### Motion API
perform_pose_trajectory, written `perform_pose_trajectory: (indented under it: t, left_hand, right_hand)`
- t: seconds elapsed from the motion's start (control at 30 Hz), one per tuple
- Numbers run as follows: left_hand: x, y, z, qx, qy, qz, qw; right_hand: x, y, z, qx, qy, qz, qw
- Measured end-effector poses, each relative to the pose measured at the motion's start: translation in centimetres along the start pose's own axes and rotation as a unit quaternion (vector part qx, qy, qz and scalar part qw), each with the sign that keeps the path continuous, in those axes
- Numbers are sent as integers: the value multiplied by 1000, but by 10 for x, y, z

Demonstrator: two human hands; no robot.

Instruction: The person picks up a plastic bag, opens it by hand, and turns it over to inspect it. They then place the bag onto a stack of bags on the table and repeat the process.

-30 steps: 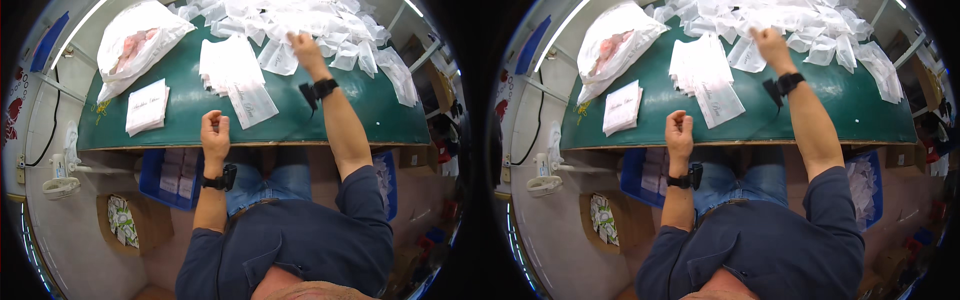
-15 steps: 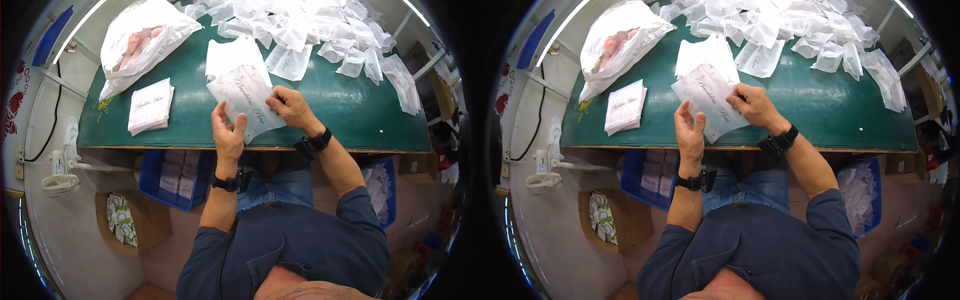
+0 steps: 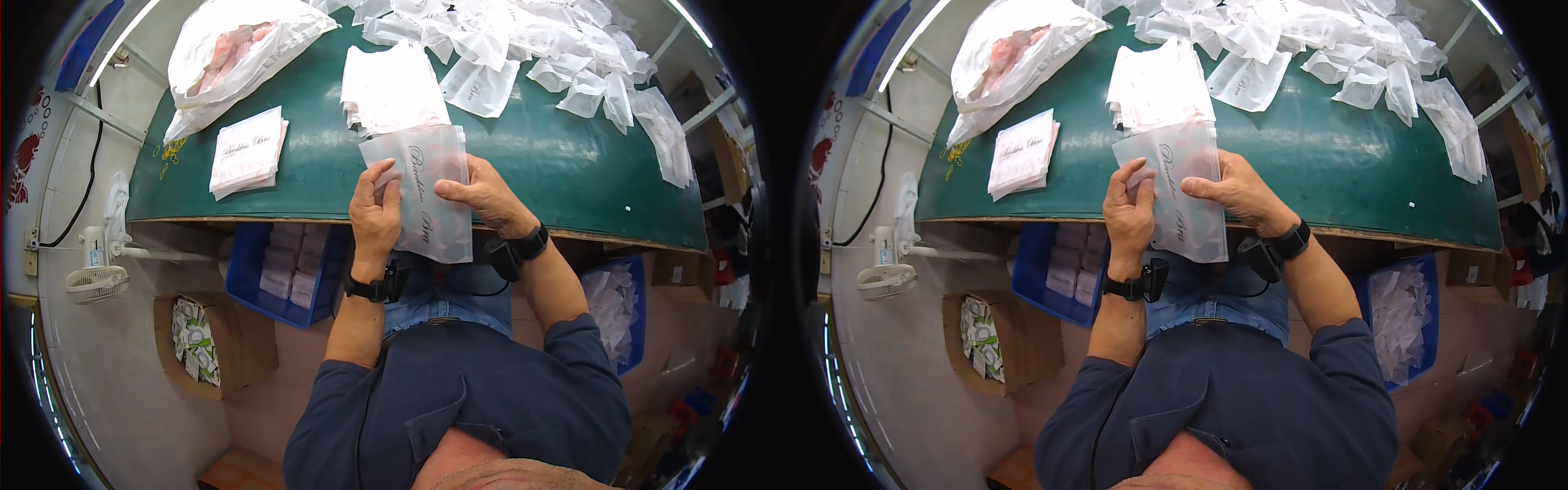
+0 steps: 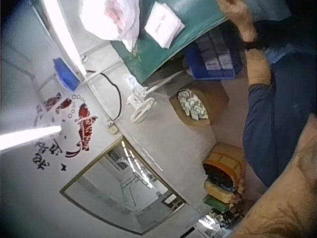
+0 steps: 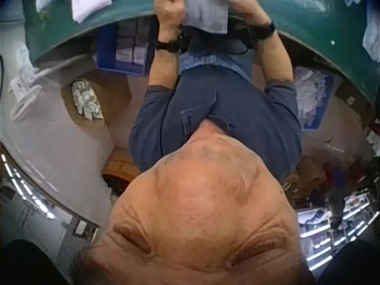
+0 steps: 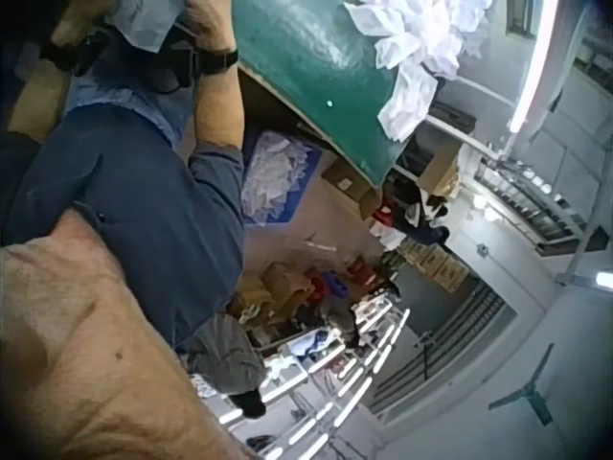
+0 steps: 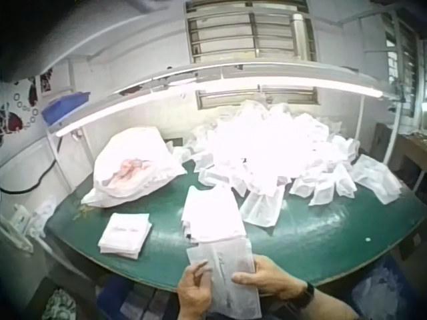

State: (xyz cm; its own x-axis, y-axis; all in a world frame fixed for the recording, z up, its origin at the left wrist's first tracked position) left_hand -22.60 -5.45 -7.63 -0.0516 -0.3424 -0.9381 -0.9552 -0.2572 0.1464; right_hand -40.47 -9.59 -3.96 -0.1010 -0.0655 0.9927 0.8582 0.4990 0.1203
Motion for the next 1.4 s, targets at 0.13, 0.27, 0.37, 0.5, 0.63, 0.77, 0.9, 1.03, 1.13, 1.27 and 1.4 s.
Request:
perform_pose_trajectory:
  t: [0.13, 0.27, 0.37, 0.5, 0.63, 0.77, 0.9, 1.03, 1.13, 1.27, 1.4]
  left_hand:
    - [-7, 0, 1, 20, 57, -6, 998]
    - [-8, -2, 5, 19, 31, 18, 999]
    - [-1, -6, 6, 27, 16, 40, 999]
    - [7, -5, 8, 39, -5, 67, 997]
    - [4, -5, 9, 26, 5, 54, 998]
    - [-50, 1, 11, -36, 170, -207, 963]
    - [-50, 10, 21, 26, 144, -229, 962]
    - [-28, 11, 24, 105, -2, -63, 992]
    - [-13, 12, 26, 113, -81, 46, 989]
    - [-11, 17, 29, 116, -128, 137, 975]
    - [-21, 22, 35, 168, -89, 103, 976]
  right_hand:
    - [-28, -4, 0, 27, 49, 10, 998]
    - [-43, -4, 1, 15, 44, 43, 998]
    - [-46, -4, 3, -7, 23, 79, 997]
    - [-46, 2, 6, 24, 35, 55, 998]
    - [-46, 6, 6, 21, 27, 82, 996]
    - [-41, 5, 11, -53, -37, 53, 996]
    - [-26, 11, 18, -94, -144, 177, 969]
    - [-12, 25, 26, -94, -227, 331, 911]
    - [5, 33, 34, -77, -315, 348, 880]
    - [3, 37, 39, -39, -387, 358, 849]
    - [-1, 37, 41, -28, -398, 357, 845]
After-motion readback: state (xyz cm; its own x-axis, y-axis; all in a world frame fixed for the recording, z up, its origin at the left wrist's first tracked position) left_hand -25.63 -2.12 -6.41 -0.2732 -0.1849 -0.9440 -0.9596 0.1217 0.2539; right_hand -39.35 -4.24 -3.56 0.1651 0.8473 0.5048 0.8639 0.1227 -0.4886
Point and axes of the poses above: each hand's wrist, its own z-axis away from the middle knuckle, its own y-axis out of the palm, x = y × z, the point moved 6 cm from there along -z, towards the middle knuckle, and after that the axes turned 7 degrees about z, right-handed, at the moved point
